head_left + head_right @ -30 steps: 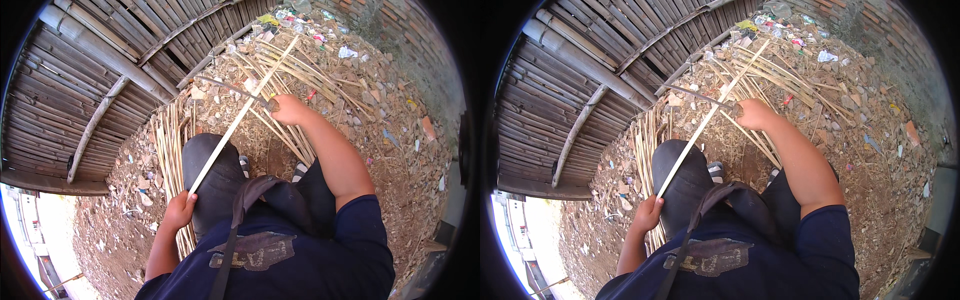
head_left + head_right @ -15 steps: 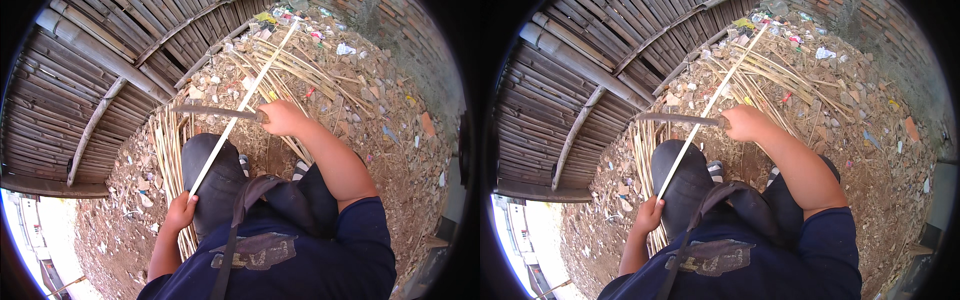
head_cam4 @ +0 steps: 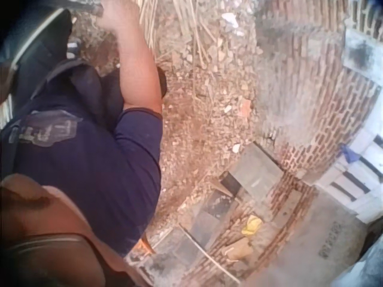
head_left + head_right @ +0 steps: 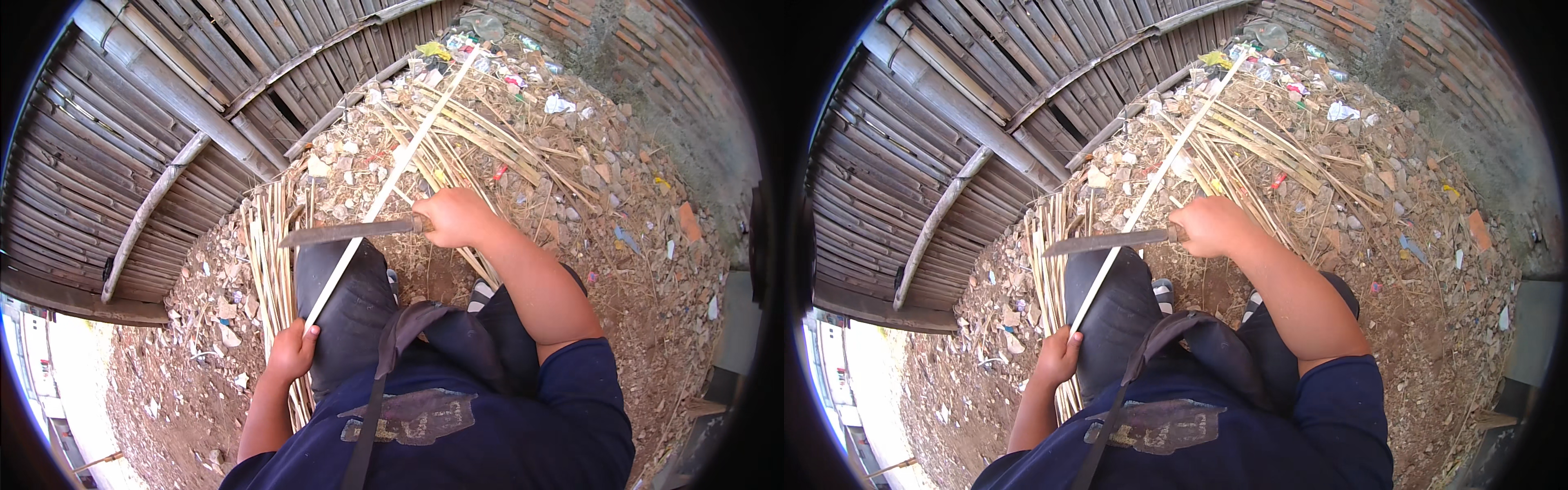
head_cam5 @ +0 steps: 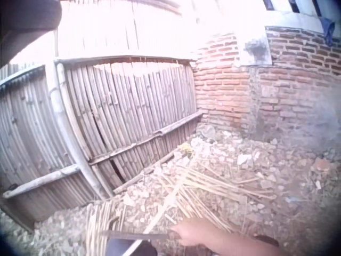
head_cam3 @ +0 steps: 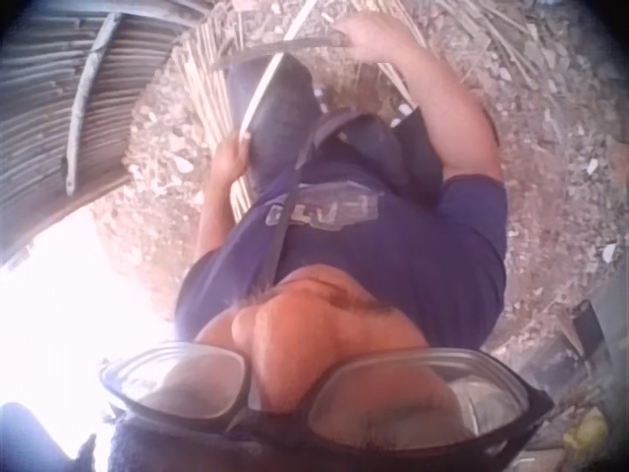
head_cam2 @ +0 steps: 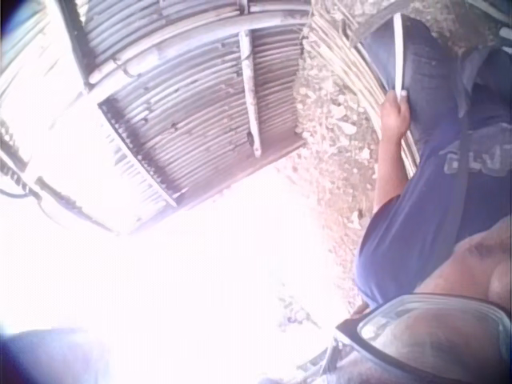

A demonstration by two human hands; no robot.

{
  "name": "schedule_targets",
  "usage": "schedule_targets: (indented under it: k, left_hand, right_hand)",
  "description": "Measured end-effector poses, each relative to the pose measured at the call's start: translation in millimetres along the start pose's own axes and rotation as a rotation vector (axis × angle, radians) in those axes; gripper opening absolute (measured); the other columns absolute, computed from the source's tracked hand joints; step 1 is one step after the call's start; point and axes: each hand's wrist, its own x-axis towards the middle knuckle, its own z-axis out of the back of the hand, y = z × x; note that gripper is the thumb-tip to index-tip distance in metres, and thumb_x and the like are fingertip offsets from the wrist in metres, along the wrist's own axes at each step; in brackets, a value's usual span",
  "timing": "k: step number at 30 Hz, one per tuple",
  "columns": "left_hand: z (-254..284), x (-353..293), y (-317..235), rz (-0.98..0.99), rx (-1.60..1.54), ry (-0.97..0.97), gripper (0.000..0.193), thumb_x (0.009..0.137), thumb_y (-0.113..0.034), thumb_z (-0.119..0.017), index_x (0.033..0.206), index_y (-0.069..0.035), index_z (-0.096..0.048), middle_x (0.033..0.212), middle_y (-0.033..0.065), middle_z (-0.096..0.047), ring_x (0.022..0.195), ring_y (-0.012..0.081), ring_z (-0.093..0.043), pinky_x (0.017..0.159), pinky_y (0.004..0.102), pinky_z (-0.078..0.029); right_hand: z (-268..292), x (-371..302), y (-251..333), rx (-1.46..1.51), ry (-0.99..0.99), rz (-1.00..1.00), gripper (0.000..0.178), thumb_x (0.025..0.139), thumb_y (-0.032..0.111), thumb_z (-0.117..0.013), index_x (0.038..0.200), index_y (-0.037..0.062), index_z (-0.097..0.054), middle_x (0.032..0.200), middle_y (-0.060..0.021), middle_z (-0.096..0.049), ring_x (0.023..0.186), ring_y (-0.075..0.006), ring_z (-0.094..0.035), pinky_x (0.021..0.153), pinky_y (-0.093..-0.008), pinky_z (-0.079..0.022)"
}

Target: The person uses a blade to shave and thin down long strips of bamboo, holding the bamboo in one hand while sliding the blade along the length of the strip.

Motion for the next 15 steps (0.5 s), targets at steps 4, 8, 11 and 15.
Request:
schedule_targets:
  k: [4,8,11,15]
  left_hand:
    - [-5.5,12.5,7.8,-0.036,-0.031,0.000,0.043,0.104,-0.037,-0.053,0.084,0.000,-0.052,0.072,0.0272,-0.060,0.073,0.0491,-0.061,0.065,0.0517,-0.046]
    - [1.3,3.4,6.4,-0.012,-0.013,-0.046,0.043,0.104,-0.036,-0.054,0.083,0.000,-0.052,0.069,0.0265,-0.059,0.069,0.0482,-0.060,0.063,0.0511,-0.046]
    - [1.6,-8.6,3.2,-0.003,-0.022,-0.043,0.043,0.104,-0.037,-0.054,0.082,0.000,-0.052,0.068,0.0257,-0.058,0.067,0.0470,-0.060,0.062,0.0503,-0.046]
    - [3.1,-12.0,-5.7,-0.028,-0.053,0.026,0.046,0.105,-0.039,-0.052,0.081,0.000,-0.052,0.066,0.0238,-0.057,0.064,0.0456,-0.058,0.060,0.0491,-0.045]
  right_hand:
    - [-28.1,20.0,-57.5,0.455,-0.058,-0.184,0.026,0.079,0.024,-0.076,0.092,0.0025,-0.068,0.078,-0.0163,-0.068,0.074,-0.0315,-0.067,0.070,-0.0418,-0.052]
    - [-14.8,26.4,-41.2,0.405,-0.094,-0.256,0.036,0.079,0.020,-0.071,0.113,0.0075,-0.070,0.098,-0.0197,-0.072,0.095,-0.0349,-0.070,0.083,-0.0427,-0.057]
    - [9.7,5.8,-4.6,0.089,-0.035,-0.092,0.038,0.076,0.018,-0.070,0.114,0.0114,-0.070,0.099,-0.0187,-0.072,0.094,-0.0366,-0.070,0.083,-0.0433,-0.057]
    - [-11.3,6.4,-46.7,0.251,0.027,-0.173,0.037,0.074,0.015,-0.067,0.111,0.0110,-0.071,0.099,-0.0190,-0.072,0.094,-0.0381,-0.069,0.082,-0.0455,-0.056]
